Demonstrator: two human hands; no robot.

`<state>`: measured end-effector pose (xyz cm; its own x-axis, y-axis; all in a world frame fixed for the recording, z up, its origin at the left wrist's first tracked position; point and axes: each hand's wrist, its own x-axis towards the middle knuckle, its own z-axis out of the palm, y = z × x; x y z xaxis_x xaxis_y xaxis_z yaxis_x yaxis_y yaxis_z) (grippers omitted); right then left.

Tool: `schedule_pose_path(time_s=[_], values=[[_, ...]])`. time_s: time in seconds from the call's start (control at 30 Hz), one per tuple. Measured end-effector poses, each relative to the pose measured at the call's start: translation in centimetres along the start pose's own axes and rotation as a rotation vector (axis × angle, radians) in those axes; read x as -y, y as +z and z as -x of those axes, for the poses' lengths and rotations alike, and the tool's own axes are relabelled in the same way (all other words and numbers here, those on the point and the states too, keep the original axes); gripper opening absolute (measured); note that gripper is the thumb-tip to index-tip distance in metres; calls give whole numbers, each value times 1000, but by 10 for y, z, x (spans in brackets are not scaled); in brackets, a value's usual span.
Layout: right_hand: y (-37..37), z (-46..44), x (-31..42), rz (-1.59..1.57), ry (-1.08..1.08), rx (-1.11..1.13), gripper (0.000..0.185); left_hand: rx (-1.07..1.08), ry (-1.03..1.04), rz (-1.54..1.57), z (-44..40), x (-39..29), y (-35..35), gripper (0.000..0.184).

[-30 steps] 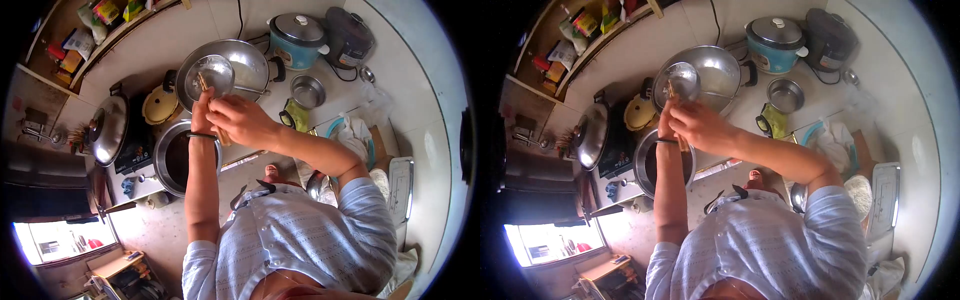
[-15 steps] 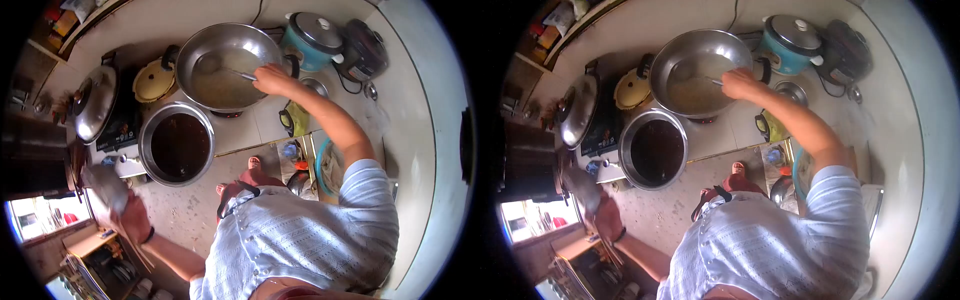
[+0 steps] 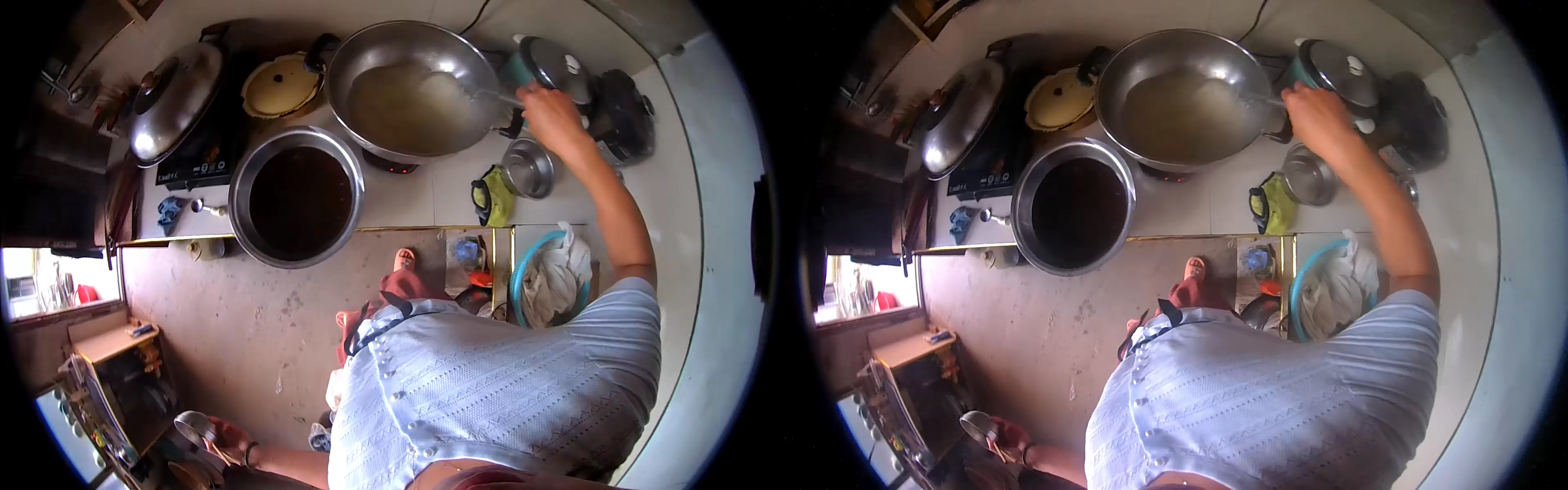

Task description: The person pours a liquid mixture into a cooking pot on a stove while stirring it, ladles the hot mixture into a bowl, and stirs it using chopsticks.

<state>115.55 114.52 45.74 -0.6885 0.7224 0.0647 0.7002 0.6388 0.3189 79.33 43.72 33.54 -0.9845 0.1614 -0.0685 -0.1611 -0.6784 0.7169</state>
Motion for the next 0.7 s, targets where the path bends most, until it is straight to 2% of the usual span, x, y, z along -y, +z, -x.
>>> schedule_pose_path(time_s=[0.07,0.1,0.2,0.23,0.33,0.37,0.47,0.5,0.57,0.67,0.7], values=[[-7,8,5,-119,-23,138,20,50,-21,31,-16,1,-30,56],[0,12,7,-259,11,133,24,73,-28,45,-23,-2,-47,55],[14,12,15,-642,212,466,23,-20,-116,68,-59,-19,-112,54],[14,20,23,-883,410,527,21,-81,-156,72,-72,-26,-133,53],[3,38,45,-964,519,391,20,-18,-219,54,-95,-36,-166,52],[7,41,43,-911,501,329,19,-73,-194,24,-103,-40,-181,49],[-1,52,57,-456,327,-8,18,-91,-193,47,-105,-55,-181,48],[-10,53,71,-383,376,-67,20,-46,-239,118,-118,-57,-207,47],[-31,56,102,-239,466,-177,25,-126,-160,93,-121,-66,-241,48],[-44,55,133,-63,520,-101,31,-205,-133,82,-121,-89,-275,57],[-40,52,138,-22,544,-36,45,-214,-138,100,-120,-98,-289,63]])
